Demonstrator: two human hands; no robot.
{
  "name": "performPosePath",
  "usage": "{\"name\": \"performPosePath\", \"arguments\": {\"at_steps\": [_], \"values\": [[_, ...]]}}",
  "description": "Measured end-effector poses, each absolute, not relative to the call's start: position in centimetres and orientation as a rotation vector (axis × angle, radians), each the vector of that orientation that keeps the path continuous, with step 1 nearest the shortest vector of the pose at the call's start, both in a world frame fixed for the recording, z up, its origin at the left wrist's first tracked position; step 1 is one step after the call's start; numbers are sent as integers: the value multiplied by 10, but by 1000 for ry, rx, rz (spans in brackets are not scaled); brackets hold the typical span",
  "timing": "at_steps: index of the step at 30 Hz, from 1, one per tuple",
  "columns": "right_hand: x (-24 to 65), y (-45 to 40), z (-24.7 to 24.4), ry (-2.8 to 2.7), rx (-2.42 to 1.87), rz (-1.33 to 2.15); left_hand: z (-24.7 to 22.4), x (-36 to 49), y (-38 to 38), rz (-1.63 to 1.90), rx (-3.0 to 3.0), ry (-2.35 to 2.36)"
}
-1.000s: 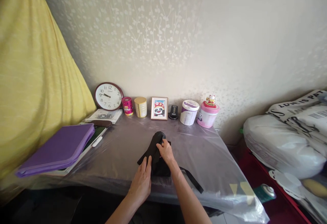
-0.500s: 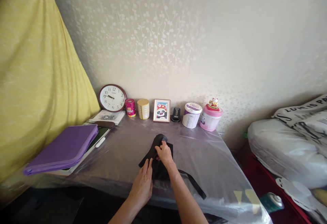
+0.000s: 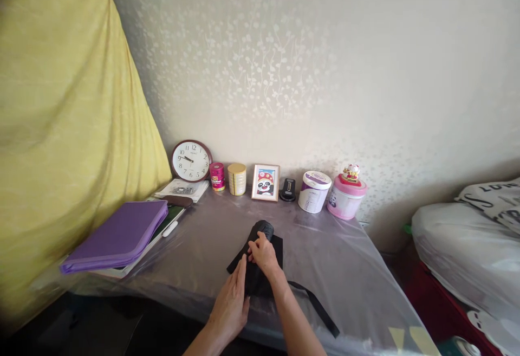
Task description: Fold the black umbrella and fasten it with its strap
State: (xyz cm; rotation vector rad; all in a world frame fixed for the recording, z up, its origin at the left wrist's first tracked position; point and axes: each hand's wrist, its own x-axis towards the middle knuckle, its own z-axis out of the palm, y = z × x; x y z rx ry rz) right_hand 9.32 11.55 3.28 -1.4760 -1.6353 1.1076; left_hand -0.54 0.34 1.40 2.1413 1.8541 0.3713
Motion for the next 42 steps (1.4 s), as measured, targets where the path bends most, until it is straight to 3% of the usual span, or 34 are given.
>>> {"name": "performPosePath", "arguments": {"at_steps": [21,42], "values": [[96,106,36,-1910,-1378,788,27,-3,1,164,2079,1927],[95,92,37,-1959,-1290,657,16,-3,2,219,2091,1946]]}}
